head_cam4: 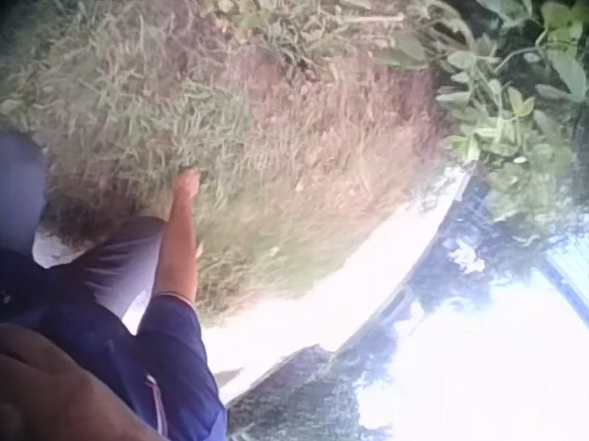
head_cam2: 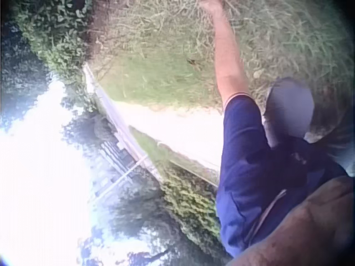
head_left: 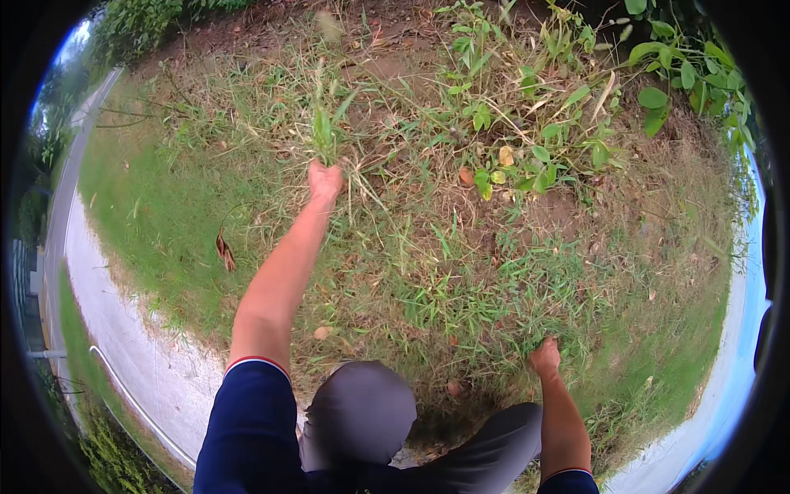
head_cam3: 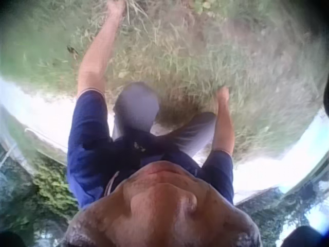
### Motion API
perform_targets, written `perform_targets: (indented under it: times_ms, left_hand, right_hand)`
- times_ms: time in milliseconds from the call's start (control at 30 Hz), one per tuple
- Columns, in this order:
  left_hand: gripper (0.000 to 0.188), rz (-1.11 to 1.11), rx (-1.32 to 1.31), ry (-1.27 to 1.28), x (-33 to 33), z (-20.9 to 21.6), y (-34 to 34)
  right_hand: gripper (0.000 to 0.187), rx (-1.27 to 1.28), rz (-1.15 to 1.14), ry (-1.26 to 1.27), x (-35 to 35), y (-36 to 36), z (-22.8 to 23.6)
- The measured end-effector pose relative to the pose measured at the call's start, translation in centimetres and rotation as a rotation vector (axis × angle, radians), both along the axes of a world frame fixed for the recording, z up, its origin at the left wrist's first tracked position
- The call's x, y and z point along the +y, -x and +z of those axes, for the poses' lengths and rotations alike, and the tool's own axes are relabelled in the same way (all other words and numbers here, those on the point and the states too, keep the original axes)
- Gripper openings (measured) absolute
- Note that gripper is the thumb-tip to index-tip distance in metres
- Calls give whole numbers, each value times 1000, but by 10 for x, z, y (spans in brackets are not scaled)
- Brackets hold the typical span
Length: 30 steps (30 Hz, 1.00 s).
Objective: The person repeatedly pulls weeds and grass by hand from a garden bed adjacent to a paved walkway. They gather the removed vegetation into a bundle and continue clearing the area throughout the clip.
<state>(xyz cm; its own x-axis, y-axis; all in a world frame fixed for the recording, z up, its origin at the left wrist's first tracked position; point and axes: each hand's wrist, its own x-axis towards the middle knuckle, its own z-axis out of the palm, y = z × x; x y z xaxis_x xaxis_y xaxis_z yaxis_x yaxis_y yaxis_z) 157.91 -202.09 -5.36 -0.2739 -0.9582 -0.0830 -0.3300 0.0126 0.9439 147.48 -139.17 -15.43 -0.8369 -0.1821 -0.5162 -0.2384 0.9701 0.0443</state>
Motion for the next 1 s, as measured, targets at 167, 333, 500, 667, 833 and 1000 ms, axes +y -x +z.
perform_targets:
  times_ms: [167,333,500,667,833,1000]
  left_hand:
    - [81,-373,-293,504,51,-9,100]
    - [104,-421,-428,782,51,-21,151]
    - [73,-526,-575,818,17,-26,173]
    - [47,-648,-326,751,20,-21,189]
    - [31,-406,114,182,-11,-82,210]
    - [27,-566,-85,630,-19,-115,221]
  right_hand:
    - [66,16,60,15,12,-3,-5]
    - [64,12,51,42,6,-3,2]
    - [58,-11,24,103,2,-5,-3]
    - [55,30,17,139,5,-5,11]
    - [54,-39,-5,130,-21,-6,28]
    - [55,46,5,121,-4,-4,14]
